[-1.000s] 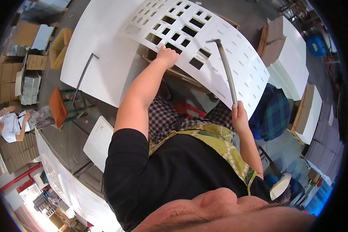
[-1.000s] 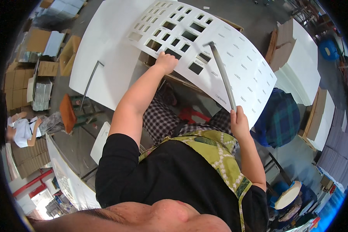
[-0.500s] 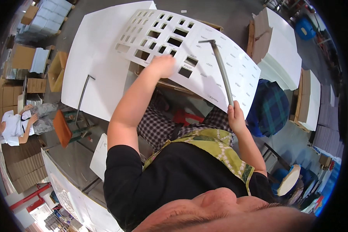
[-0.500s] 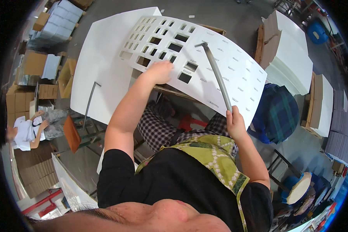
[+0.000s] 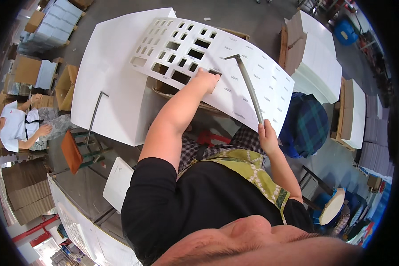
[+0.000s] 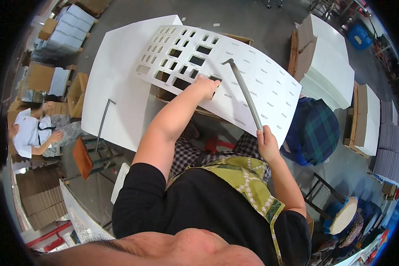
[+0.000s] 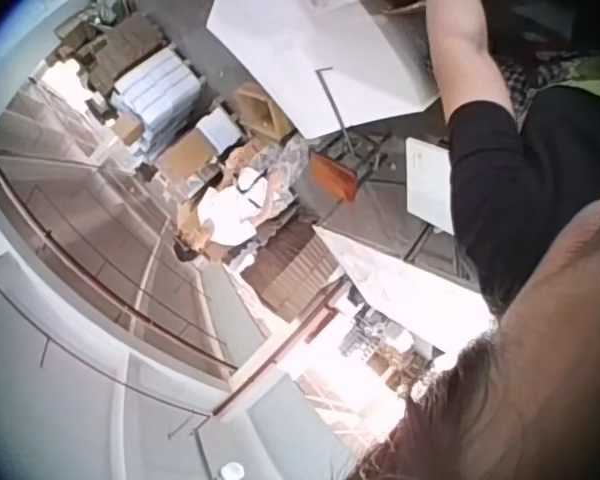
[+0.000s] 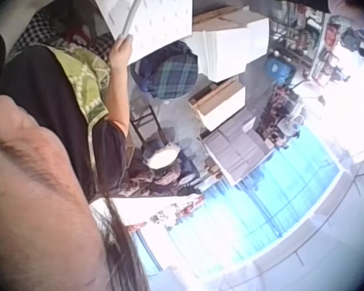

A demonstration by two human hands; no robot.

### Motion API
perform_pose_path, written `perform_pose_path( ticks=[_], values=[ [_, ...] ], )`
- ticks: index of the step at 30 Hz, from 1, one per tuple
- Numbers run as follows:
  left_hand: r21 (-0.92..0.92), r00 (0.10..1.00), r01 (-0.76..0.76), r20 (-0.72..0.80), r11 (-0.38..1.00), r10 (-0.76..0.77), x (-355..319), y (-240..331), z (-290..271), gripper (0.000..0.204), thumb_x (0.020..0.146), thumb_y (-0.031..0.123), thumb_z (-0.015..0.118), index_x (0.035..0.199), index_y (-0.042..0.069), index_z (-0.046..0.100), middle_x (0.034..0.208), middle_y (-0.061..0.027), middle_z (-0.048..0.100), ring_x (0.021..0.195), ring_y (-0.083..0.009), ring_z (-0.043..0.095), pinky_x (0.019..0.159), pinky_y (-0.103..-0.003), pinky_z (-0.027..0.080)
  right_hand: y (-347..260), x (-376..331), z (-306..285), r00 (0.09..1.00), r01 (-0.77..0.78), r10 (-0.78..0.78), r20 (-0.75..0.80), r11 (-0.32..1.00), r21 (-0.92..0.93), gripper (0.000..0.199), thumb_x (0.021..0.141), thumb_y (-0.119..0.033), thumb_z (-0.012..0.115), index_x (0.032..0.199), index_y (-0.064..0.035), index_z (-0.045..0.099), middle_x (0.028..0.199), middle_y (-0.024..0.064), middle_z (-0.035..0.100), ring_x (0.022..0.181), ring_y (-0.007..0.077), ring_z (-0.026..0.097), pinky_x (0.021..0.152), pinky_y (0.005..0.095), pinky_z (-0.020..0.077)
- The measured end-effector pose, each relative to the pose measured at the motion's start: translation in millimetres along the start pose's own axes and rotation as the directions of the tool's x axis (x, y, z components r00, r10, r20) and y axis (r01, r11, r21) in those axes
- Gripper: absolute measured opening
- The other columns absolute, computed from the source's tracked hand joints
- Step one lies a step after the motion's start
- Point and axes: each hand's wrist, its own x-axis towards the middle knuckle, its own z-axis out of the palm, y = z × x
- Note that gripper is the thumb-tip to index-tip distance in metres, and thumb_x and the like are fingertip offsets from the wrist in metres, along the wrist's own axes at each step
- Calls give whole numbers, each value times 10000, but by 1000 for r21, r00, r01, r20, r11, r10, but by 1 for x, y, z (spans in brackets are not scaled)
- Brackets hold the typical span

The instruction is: The person uses a metal crowbar to punch out rectangular sections from a white perforated board. They systematically work through the grid of pre-scored holes, removing the pieces and placing the finished board on a table. The person then picks up a new board and repeats the process.

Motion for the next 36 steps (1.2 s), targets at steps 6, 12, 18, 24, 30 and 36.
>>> perform_pose_path(
  ticks=[6, 12, 18, 24, 30, 36],
  values=[
    [10, 991, -5, -136, 1000, 7, 6, -3, 15, 242, 896, 118, 441, 1025, 158, 641, 1071, -64, 669, 1080, -247, 599, 1038, -527, 246, 4, 20, 13, 999, -24, 25, -49, 1000, 4, 224, 976, -234, 481, 927, -21, 432, 649, 231, 528, 598, 416, 517, 563, 446, 407],
    [56, 985, -50, -164, 997, 59, 11, -7, 26, 220, 893, 109, 431, 982, 143, 629, 1034, -61, 671, 1074, -234, 593, 1005, -515, 284, -11, 44, 15, 999, -35, 37, 15, 992, -119, 230, 970, -233, 484, 930, -10, 441, 678, 250, 541, 636, 447, 521, 597, 464, 423],
    [-5, 981, -72, -183, 997, 70, 11, -9, 30, 230, 899, 117, 432, 1028, 148, 620, 1062, -64, 668, 1122, -227, 571, 1051, -535, 262, -26, 38, 11, 980, 156, -156, -127, 988, -13, 112, 960, -138, 466, 953, -27, 450, 666, 238, 533, 609, 445, 511, 574, 457, 421],
    [-4, 982, -52, -184, 999, 50, 7, -7, 27, 243, 902, 102, 420, 1031, 159, 619, 1063, -43, 664, 1107, -216, 574, 1056, -524, 246, -24, 50, 12, 993, 103, -110, -38, 983, -152, 242, 971, -226, 476, 893, -5, 415, 651, 262, 507, 635, 471, 514, 567, 471, 408],
    [-10, 977, -62, -204, 998, 59, 9, -8, 28, 239, 906, 111, 421, 1025, 165, 621, 1072, -34, 664, 1104, -209, 574, 1040, -524, 255, -17, 43, 12, 1000, 0, -2, -25, 994, -108, 222, 964, -217, 486, 925, -9, 421, 654, 261, 510, 646, 467, 521, 568, 473, 414],
    [14, 979, -46, -197, 999, 48, 10, -7, 32, 239, 906, 115, 420, 1027, 166, 620, 1072, -32, 664, 1105, -204, 573, 1035, -521, 256, -4, 44, 15, 999, -29, 31, 18, 992, -125, 196, 969, -200, 476, 944, -12, 425, 673, 260, 529, 631, 470, 512, 572, 475, 410]
  ],
)
